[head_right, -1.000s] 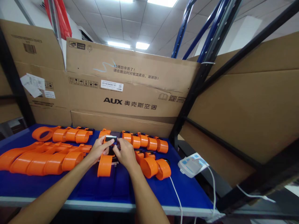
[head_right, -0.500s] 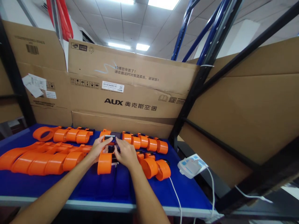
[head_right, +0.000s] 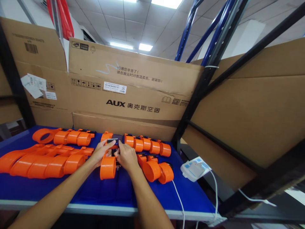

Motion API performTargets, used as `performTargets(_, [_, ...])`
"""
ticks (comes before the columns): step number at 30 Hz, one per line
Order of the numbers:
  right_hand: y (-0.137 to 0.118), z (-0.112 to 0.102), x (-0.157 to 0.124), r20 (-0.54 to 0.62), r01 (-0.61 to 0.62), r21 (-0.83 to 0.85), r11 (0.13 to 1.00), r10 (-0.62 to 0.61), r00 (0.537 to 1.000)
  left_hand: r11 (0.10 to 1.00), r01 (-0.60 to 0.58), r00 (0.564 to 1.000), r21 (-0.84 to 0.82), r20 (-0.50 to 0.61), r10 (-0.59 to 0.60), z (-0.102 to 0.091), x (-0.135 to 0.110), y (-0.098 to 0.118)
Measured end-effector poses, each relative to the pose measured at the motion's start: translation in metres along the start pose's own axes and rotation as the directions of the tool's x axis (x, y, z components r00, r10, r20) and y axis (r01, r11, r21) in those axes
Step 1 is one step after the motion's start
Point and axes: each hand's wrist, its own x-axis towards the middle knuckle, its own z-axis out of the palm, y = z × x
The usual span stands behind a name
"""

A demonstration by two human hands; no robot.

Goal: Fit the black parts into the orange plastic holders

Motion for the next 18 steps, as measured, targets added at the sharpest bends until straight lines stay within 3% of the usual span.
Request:
performTargets(8, [0.009,-0.016,0.002,0.000,0.052,0.168,0.984,-0.052,0.999,0.995,-0.044,0.999,0.087,-0.028,0.047,-0.008,0.005,0.003])
performTargets(14, [0.003,-0.012,0.001,-0.042,-0.036,0.255,0.966,0.048,0.998,0.986,-0.093,0.995,0.141,0.032,0.090,-0.005,0.000,0.007])
performTargets(18, [0.005,-0.015,0.005,-0.097,-0.203,0.412,0.888,0.265,0.959,0.994,-0.087,0.993,0.067,0.080,0.082,-0.005,-0.006,0.017])
